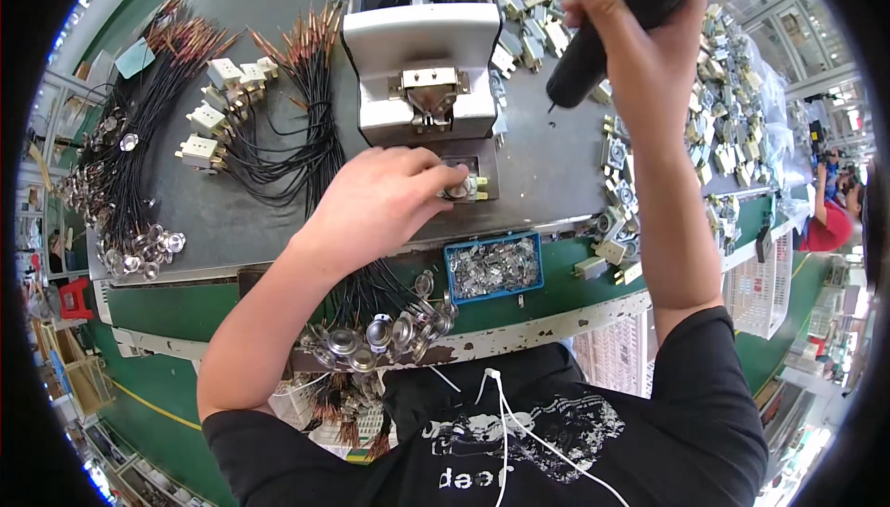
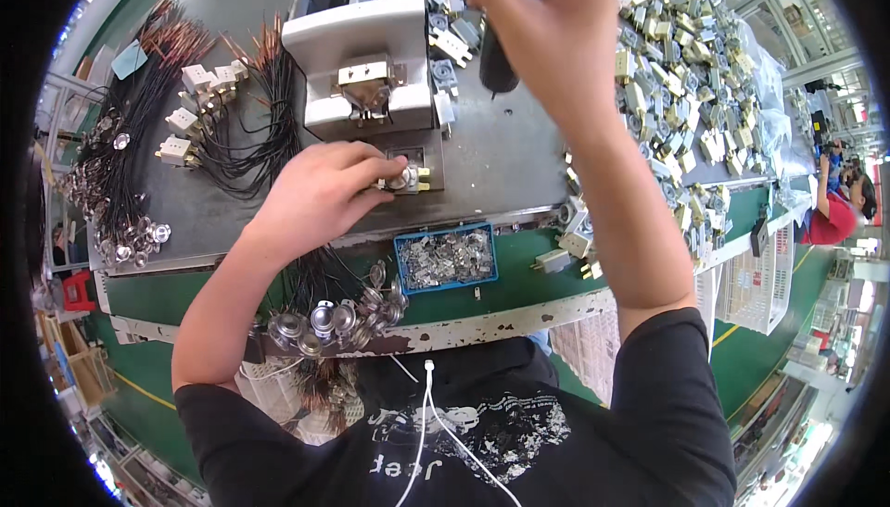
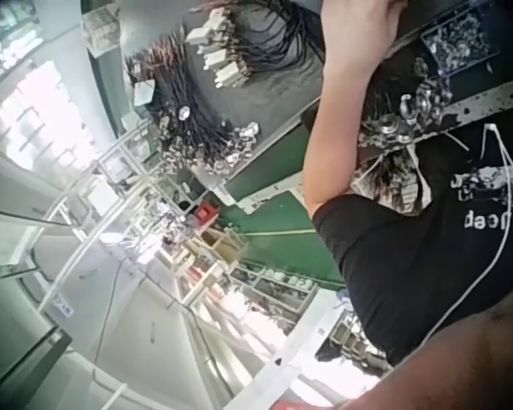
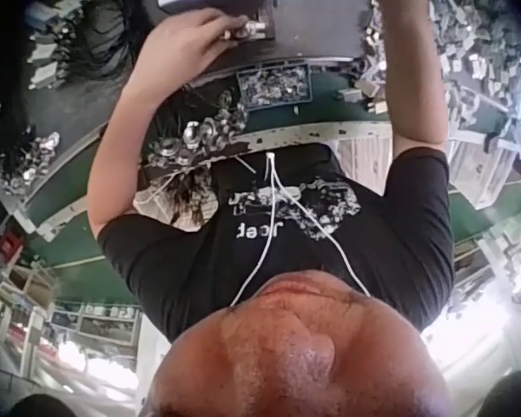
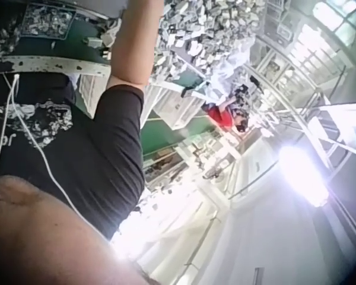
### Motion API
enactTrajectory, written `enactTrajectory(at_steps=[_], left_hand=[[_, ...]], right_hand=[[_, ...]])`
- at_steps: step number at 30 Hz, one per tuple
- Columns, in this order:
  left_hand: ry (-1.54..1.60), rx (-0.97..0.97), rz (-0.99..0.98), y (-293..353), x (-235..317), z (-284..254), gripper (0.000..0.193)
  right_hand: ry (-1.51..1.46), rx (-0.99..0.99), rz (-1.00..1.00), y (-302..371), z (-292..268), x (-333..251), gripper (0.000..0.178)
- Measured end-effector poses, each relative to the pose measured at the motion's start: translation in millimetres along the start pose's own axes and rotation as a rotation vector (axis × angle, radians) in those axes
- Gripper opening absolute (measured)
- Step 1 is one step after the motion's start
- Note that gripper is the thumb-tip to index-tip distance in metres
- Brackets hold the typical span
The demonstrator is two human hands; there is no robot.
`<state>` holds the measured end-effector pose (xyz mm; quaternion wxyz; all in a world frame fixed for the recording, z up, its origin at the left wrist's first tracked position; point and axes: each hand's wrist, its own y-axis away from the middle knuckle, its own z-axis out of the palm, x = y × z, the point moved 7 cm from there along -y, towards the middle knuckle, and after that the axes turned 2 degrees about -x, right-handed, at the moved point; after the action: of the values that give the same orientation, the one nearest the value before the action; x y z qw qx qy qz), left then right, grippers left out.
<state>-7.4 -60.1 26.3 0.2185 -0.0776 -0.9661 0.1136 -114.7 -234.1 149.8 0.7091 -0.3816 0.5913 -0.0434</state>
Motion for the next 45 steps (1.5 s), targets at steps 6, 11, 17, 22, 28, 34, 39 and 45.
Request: enactTrajectory(at_steps=[6,11,17,22,28,34,39,45], left_hand=[[-0.045,0.005,0.025,1,5,-2,0.030],[-0.120,0.207,0.018,12,7,-60,0.029],[-0.668,0.453,-0.500,101,-128,-150,0.037],[-0.741,0.488,-0.419,70,-78,-136,0.028],[-0.418,-0.047,-0.247,38,-43,-31,0.018],[-0.397,-0.013,-0.201,33,-38,-24,0.021],[-0.262,0.001,-0.222,35,-34,-35,0.021],[-0.034,-0.041,-0.317,33,-45,-32,0.021]], right_hand=[[0.220,0.039,-0.087,-12,-11,12,0.040],[0.407,-0.097,-0.329,4,-36,8,0.059],[1.368,-0.557,0.140,22,-105,136,0.036],[1.508,-0.650,0.039,45,-105,147,0.031],[0.773,-0.609,-0.056,86,-59,57,0.042],[0.566,-0.663,-0.330,112,-17,20,0.049],[0.515,-0.668,-0.398,109,-7,10,0.047],[0.452,-0.724,-0.227,118,13,34,0.042]])
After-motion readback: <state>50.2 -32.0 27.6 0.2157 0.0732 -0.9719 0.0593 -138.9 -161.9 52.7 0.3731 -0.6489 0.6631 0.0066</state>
